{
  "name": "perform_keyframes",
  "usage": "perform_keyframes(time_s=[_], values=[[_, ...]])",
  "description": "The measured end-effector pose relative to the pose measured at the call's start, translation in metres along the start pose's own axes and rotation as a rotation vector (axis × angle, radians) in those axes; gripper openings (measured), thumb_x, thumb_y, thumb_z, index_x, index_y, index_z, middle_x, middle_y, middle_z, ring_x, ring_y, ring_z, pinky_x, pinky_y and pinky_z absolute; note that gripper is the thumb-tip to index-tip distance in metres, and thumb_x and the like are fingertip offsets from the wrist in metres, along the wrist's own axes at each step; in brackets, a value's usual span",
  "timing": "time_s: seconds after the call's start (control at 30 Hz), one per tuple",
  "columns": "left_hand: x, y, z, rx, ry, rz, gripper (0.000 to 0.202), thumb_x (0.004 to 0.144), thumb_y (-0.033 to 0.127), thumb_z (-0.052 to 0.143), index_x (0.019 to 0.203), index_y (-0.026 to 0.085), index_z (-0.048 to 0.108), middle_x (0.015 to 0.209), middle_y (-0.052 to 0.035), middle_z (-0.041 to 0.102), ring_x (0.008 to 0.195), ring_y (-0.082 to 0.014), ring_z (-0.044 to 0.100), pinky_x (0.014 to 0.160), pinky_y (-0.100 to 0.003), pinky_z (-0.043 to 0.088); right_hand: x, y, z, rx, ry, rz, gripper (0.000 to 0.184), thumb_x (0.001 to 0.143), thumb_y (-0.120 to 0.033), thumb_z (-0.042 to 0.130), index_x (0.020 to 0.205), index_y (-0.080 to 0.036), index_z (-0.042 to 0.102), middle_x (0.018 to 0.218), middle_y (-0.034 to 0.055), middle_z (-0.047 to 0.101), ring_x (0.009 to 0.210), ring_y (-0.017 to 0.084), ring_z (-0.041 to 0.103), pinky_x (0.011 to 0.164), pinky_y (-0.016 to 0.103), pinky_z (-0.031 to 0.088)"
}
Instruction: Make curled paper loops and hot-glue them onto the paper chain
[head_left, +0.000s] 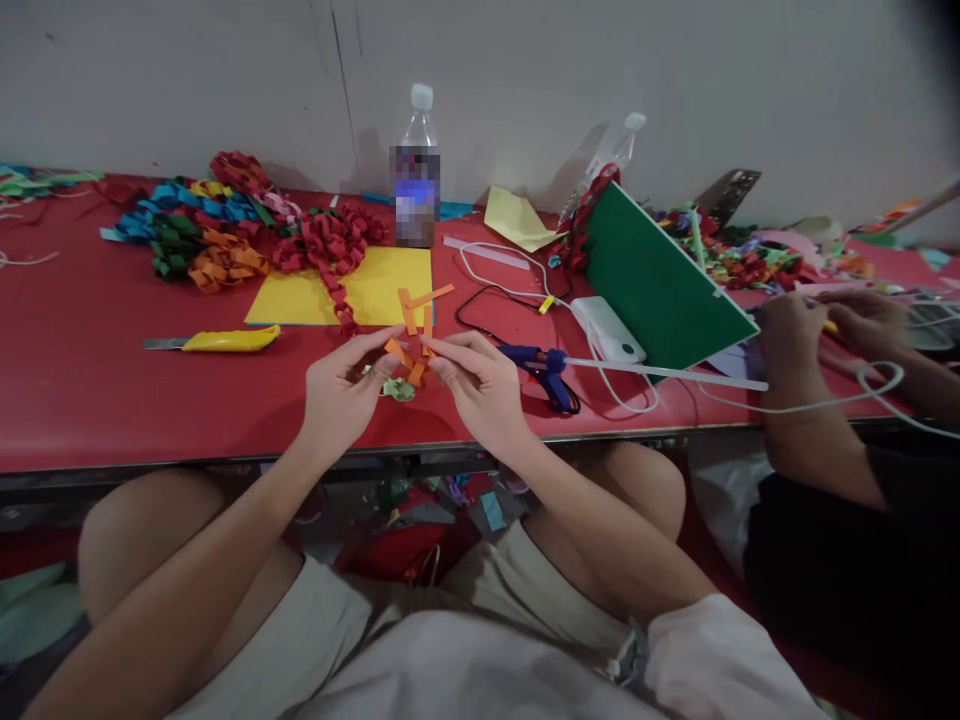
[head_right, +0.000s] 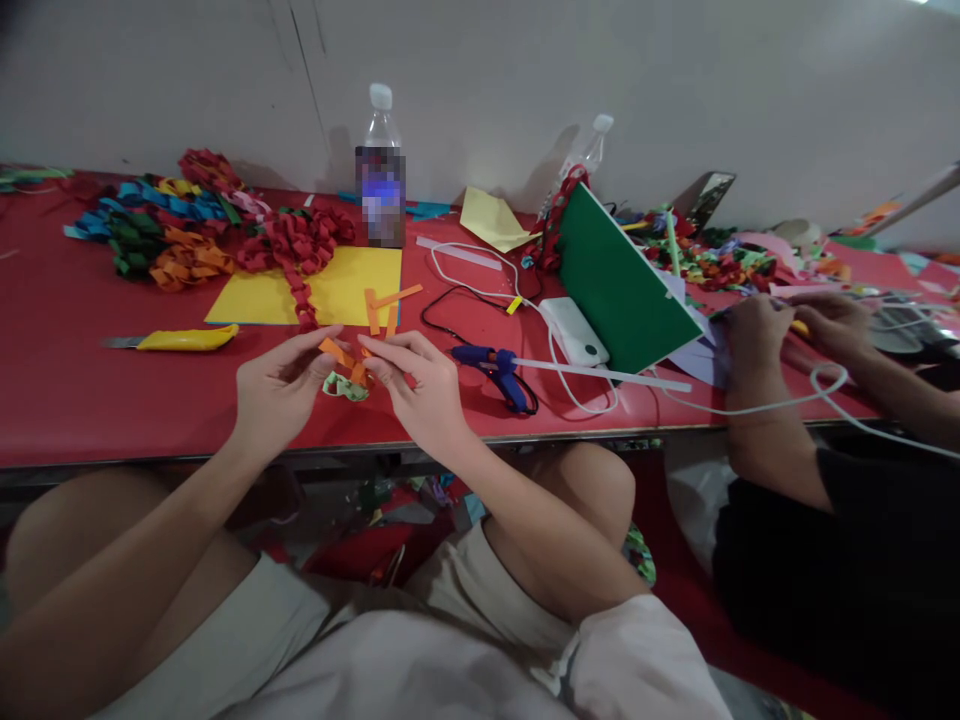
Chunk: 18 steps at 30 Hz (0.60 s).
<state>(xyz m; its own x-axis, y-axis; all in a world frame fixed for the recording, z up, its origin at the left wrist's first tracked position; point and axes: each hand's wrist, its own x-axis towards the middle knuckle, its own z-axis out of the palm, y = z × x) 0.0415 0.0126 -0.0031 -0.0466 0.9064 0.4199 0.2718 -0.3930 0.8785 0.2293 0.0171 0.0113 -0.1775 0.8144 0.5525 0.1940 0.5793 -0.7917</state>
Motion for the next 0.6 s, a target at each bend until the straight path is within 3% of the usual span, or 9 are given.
perform_keyframes(time_s=[0.17,0.33,0.47,0.6], values=[[-0.0015,0.0034,0.0012,0.116,-0.069,0.128,0.036,0.099,0.04,0.057,0.13,0.027,0.07,0.104,-0.0063,0.069,0.086,-0.0158,0.062,0.073,-0.027,0.051,-0.0044,0.0012,0.005,0.032,-0.001,0.065,0.03,0.099,-0.033,0.058,0.125,-0.026,0.069,0.107,0.0073,0.067,0.09,0.016,0.065,0.083,0.03,0.056],[-0.0024,0.0061,0.0045,0.136,-0.151,0.198,0.036,0.101,0.032,0.054,0.133,0.026,0.067,0.104,-0.0069,0.064,0.085,-0.0143,0.06,0.07,-0.025,0.05,-0.0055,0.0025,0.0085,-0.019,0.081,0.092,0.014,0.095,-0.028,0.063,0.103,-0.019,0.07,0.095,0.0049,0.073,0.08,0.013,0.067,0.078,0.027,0.056],[-0.0036,0.0033,0.0081,0.04,-0.054,0.143,0.037,0.095,0.035,0.065,0.13,0.022,0.068,0.101,-0.0056,0.069,0.087,-0.0141,0.065,0.076,-0.024,0.053,-0.0059,0.0023,0.009,-0.157,0.123,-0.043,0.009,0.092,-0.021,0.062,0.094,-0.018,0.07,0.086,0.0029,0.072,0.071,0.011,0.065,0.071,0.026,0.055],[-0.005,-0.0009,0.0093,-0.033,0.021,0.063,0.029,0.09,0.036,0.071,0.114,0.02,0.071,0.101,-0.0062,0.073,0.091,-0.0156,0.069,0.081,-0.024,0.055,-0.0067,0.0003,0.0095,-0.203,0.082,-0.136,0.009,0.092,-0.017,0.061,0.091,-0.019,0.069,0.085,0.0033,0.071,0.072,0.012,0.064,0.07,0.026,0.055]])
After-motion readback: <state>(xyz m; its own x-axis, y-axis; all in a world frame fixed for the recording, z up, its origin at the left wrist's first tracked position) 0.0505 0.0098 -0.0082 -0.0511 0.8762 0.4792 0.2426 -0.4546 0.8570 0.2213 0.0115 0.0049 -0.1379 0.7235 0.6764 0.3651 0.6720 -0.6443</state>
